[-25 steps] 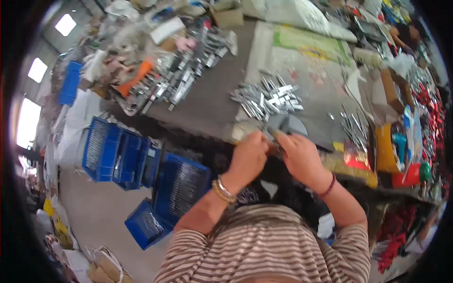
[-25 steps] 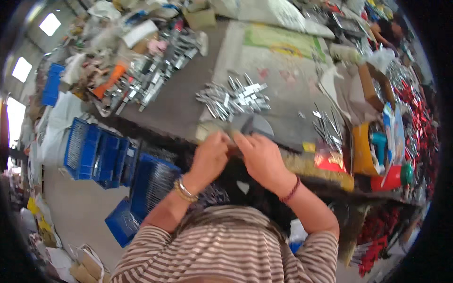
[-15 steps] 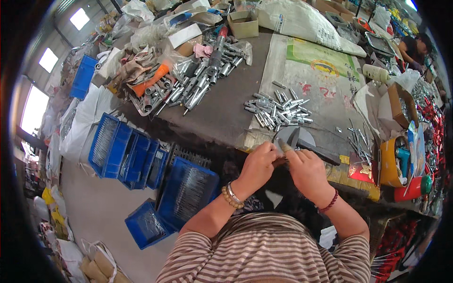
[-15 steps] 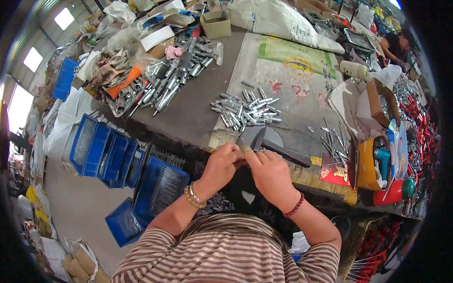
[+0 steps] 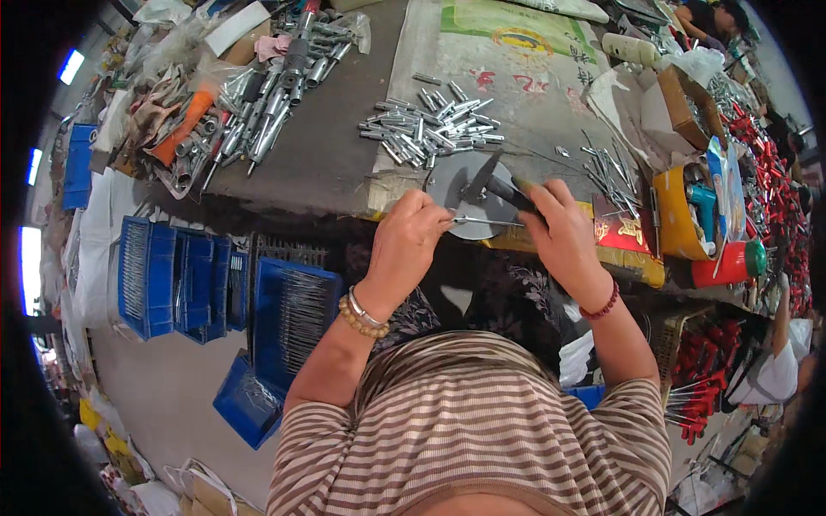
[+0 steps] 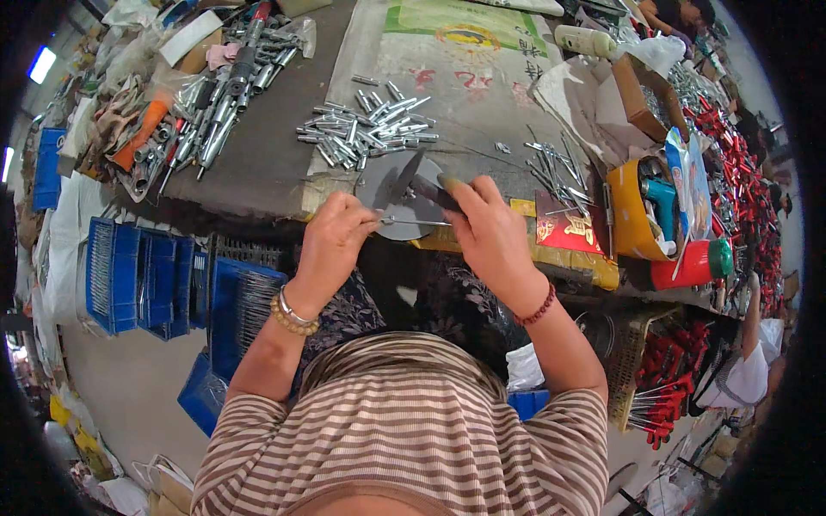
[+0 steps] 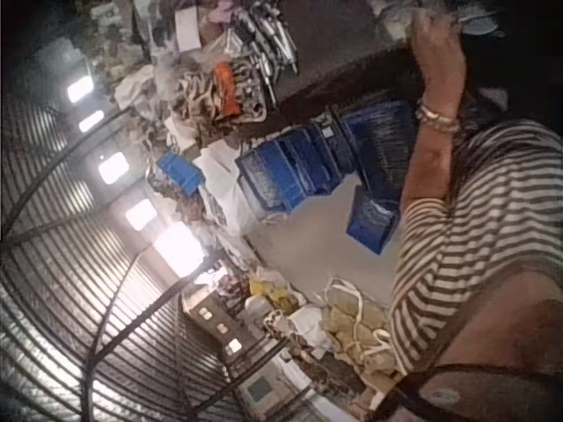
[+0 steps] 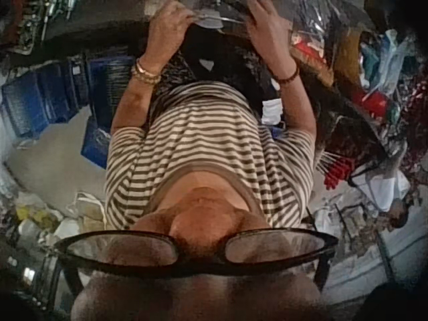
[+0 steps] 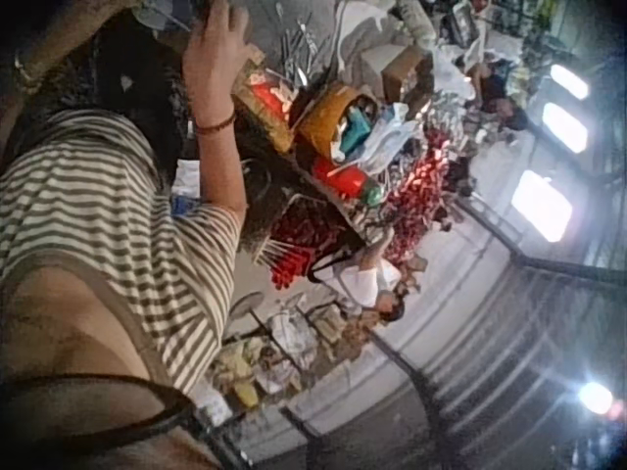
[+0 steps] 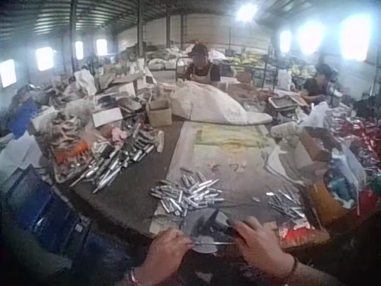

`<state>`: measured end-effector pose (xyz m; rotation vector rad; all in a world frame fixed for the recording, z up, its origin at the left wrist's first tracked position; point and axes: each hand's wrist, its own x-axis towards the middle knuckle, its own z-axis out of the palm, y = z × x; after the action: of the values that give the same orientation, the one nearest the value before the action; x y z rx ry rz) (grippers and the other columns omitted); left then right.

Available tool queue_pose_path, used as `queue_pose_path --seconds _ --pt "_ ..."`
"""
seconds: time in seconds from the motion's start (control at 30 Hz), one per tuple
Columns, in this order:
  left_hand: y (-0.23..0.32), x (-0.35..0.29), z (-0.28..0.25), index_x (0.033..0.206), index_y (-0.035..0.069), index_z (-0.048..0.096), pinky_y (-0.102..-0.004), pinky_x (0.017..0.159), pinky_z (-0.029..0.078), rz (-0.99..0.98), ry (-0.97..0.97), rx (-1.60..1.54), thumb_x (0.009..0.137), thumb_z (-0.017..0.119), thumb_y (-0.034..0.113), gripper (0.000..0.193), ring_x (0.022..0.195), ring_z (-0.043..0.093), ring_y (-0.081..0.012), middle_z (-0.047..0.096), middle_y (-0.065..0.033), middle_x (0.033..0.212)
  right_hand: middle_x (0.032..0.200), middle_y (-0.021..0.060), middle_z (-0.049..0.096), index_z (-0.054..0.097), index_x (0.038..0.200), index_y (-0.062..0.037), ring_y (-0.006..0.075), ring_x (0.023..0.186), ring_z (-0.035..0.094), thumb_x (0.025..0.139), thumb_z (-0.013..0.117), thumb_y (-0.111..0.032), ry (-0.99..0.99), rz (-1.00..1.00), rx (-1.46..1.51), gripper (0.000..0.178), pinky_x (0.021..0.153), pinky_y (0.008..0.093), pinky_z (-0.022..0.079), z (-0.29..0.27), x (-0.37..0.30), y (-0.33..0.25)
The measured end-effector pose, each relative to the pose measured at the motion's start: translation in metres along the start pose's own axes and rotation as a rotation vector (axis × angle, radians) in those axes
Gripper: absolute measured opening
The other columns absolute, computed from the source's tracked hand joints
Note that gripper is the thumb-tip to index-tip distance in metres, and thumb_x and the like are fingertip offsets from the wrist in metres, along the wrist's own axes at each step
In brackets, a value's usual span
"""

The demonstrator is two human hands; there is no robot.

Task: The person assembles metal components by taking metal rods from blue containers, inserting them into metal sleeves, hammering them on a round metal plate using a small hammer, and placing the assembled pieces back into the blue bins.

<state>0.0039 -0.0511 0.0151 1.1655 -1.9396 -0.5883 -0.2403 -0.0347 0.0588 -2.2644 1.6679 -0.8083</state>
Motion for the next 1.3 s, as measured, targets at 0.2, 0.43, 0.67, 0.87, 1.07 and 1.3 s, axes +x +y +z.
queue_pose_path --seconds 0.2,0.43,0.67,0.87,1.07,1.3 --pt "0.001 0.001 0.002 0.095 0.003 0.073 -0.0420 0.076 0.051 -0.026 -0.027 -0.016 0.086 0.076 0.005 0.010 0.086 0.063 -0.0321 0.061 -0.0107 0.091 0.098 0.0096 0.061 0.071 0.120 -0.0118 0.0304 0.081 0.068 0.087 0.070 -0.003 0.170 -0.103 -0.023 0.034 0.065 0.0406 0.053 -0.009 -0.023 -0.018" --pt "-0.002 0.002 0.002 0.098 -0.001 0.073 -0.0354 0.072 0.050 0.021 -0.005 -0.048 0.084 0.076 -0.003 0.014 0.081 0.062 -0.0260 0.059 -0.0102 0.089 0.097 0.0057 0.063 0.074 0.112 -0.0119 0.0269 0.074 0.067 0.085 0.068 -0.003 0.114 -0.164 -0.125 0.030 0.060 0.0360 0.053 0.000 -0.029 -0.017" --pt "0.000 0.002 -0.003 0.098 0.001 0.073 -0.0347 0.073 0.050 -0.046 -0.039 -0.083 0.085 0.076 0.000 0.013 0.082 0.061 -0.0249 0.058 -0.0092 0.091 0.099 0.0103 0.062 0.070 0.113 -0.0060 0.0326 0.079 0.067 0.090 0.071 -0.006 0.139 -0.008 0.171 0.023 0.068 0.0431 0.054 -0.006 -0.008 -0.020" --pt "-0.003 0.001 -0.010 0.099 0.002 0.075 -0.0339 0.074 0.050 0.005 -0.071 -0.059 0.085 0.077 0.002 0.014 0.083 0.060 -0.0232 0.057 -0.0079 0.092 0.098 0.0116 0.062 0.069 0.116 -0.0081 0.0324 0.087 0.063 0.085 0.075 -0.008 0.065 -0.239 -0.135 0.032 0.073 0.0439 0.052 0.009 0.010 0.010" --pt "-0.008 -0.007 -0.004 0.103 0.004 0.077 -0.0335 0.074 0.050 -0.057 -0.035 -0.084 0.085 0.078 0.003 0.018 0.084 0.060 -0.0219 0.059 -0.0070 0.096 0.093 0.0103 0.062 0.066 0.094 -0.0073 0.0340 0.088 0.063 0.084 0.074 -0.011 -0.020 -0.078 -0.136 0.014 0.073 0.0457 0.052 0.014 -0.017 -0.020" --pt "0.006 -0.023 0.014 0.123 0.006 0.074 -0.0297 0.073 0.050 -0.046 0.194 -0.040 0.089 0.076 0.003 0.034 0.082 0.060 -0.0175 0.064 -0.0056 0.098 0.079 0.0153 0.070 0.066 0.098 -0.0011 0.0349 0.071 0.068 0.084 0.076 -0.013 -0.169 0.069 0.298 0.021 0.064 0.0432 0.053 0.031 -0.045 -0.020"
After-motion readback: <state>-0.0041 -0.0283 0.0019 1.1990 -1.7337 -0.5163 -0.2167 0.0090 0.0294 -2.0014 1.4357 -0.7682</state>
